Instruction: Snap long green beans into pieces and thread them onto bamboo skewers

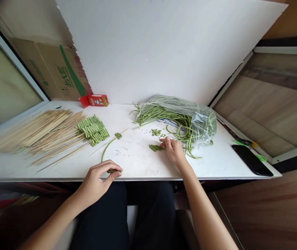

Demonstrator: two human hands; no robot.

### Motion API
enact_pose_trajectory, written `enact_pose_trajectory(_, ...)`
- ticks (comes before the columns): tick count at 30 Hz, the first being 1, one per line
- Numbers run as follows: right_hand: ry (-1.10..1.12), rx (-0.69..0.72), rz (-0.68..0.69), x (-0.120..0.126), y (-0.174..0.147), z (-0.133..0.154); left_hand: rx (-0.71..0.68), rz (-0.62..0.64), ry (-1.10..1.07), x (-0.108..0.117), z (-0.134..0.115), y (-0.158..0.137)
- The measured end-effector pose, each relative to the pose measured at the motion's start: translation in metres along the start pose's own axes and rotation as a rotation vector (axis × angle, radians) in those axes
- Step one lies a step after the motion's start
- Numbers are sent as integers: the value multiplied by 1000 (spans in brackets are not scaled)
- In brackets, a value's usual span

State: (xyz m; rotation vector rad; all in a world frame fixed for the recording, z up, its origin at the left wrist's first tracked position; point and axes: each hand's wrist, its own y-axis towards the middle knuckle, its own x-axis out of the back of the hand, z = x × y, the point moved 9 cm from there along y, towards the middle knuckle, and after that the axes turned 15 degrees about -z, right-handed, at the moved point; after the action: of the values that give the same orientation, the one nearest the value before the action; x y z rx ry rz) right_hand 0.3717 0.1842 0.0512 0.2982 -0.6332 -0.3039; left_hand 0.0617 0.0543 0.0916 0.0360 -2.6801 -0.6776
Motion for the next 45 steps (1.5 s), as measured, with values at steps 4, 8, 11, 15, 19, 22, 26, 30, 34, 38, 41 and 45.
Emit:
enact_pose_trajectory(4,7,6,0,0,0,7,-61,-55,4,2,-2,2)
enact_pose_trajectory(8,10,84,-19,-1,-12,47,-67,-113,-25,4,2,2)
enact_pose_trajectory(11,163,125,242,-24,-41,95,-51,-153,-12,6,4,1)
enact_pose_trajectory(15,275,258,558,-48,-90,153,-61,-156,14,6,-3,-1)
enact_pose_trajectory(19,285,298,618,-56,-107,167,-70,-123,3,3,-9,-2)
enact_pose_trajectory(22,254,303,582,-53,-101,162,-65,-86,13,1,-7,0)
enact_pose_trajectory(26,210,297,550,-46,-90,156,-86,-93,67,4,-4,3)
enact_pose_trajectory(30,216,306,535,-43,-90,158,-124,-101,103,3,-6,2)
enact_pose_trajectory(34,269,344,542,-46,-97,165,-130,-105,57,1,-10,0)
enact_pose_trajectory(38,289,367,493,-46,-98,167,-108,-108,26,2,-10,-1)
enact_pose_trajectory(41,308,365,468,-48,-100,167,-101,-103,57,1,-9,-1)
enact_pose_trajectory(45,362,372,467,-52,-106,171,-101,-5,106,-8,-11,-4)
